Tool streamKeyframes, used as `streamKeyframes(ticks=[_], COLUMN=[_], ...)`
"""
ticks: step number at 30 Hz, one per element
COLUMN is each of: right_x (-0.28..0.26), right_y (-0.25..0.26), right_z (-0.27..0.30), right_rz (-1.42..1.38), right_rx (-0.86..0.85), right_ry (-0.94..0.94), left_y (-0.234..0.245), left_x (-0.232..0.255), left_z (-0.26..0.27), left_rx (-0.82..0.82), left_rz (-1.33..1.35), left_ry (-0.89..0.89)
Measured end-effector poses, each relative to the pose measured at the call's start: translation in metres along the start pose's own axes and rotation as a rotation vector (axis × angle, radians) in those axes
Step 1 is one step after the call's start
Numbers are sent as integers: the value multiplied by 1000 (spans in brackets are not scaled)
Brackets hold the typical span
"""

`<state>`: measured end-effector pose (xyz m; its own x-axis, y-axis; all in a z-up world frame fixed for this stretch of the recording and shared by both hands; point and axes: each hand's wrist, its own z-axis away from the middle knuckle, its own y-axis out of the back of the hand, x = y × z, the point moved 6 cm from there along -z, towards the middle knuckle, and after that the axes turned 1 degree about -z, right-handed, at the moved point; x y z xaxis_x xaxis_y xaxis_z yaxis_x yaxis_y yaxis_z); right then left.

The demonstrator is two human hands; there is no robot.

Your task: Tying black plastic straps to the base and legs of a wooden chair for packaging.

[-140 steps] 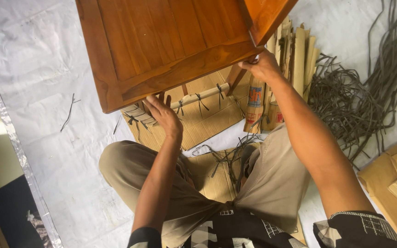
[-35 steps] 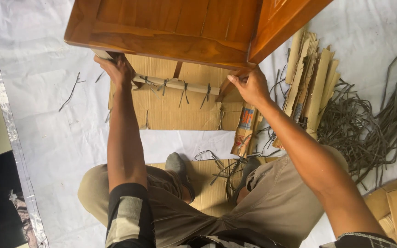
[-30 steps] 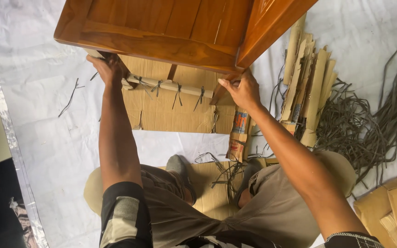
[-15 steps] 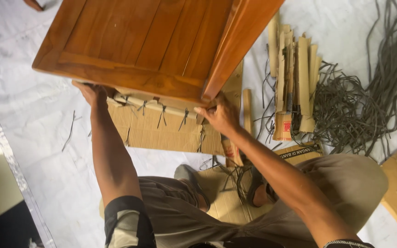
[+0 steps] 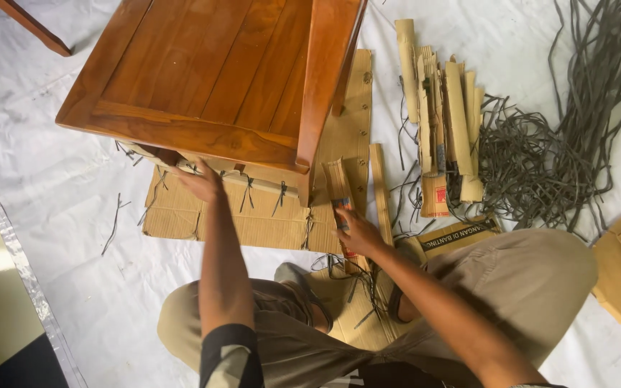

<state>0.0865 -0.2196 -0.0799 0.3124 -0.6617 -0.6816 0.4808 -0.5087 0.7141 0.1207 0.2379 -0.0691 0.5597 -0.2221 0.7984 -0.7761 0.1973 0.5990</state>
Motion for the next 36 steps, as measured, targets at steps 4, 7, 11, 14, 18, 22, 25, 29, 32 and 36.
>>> streamKeyframes(ticks=[4, 7, 11, 14, 18, 22, 25, 29, 32, 36], right_x=[28, 52, 94, 90, 35, 62, 47, -4, -21, -28], right_y=[-33, -54, -96, -87, -42, -52, -25, 50, 83, 99], right_z=[34, 41, 33, 24, 28, -8, -19, -16, -18, -31], right_rz=[122, 215, 189, 227, 239, 128, -85, -191, -318, -822], right_rx=[-85, -304, -358, -316, -337, -390, -334, -308, -251, -62], right_ry=[-121, -352, -292, -237, -206, -95, 144, 76, 34, 135], left_y=[-38, -51, -44, -47, -57, -58, -71, -23, 8, 49], left_x=[-67, -93, -99, -111, -111, -93, -90, -23, 24, 83], left_z=[84, 153, 249, 297, 329, 318, 304, 289, 276, 275], left_rx=[67, -3, -244, -405, -645, -771, -950, -1097, -1178, -1233], left_rz=[55, 39, 128, 62, 147, 256, 762, 900, 966, 998], left_ry=[-88, -109, -33, 59, -97, -98, 128, 426, 402, 160])
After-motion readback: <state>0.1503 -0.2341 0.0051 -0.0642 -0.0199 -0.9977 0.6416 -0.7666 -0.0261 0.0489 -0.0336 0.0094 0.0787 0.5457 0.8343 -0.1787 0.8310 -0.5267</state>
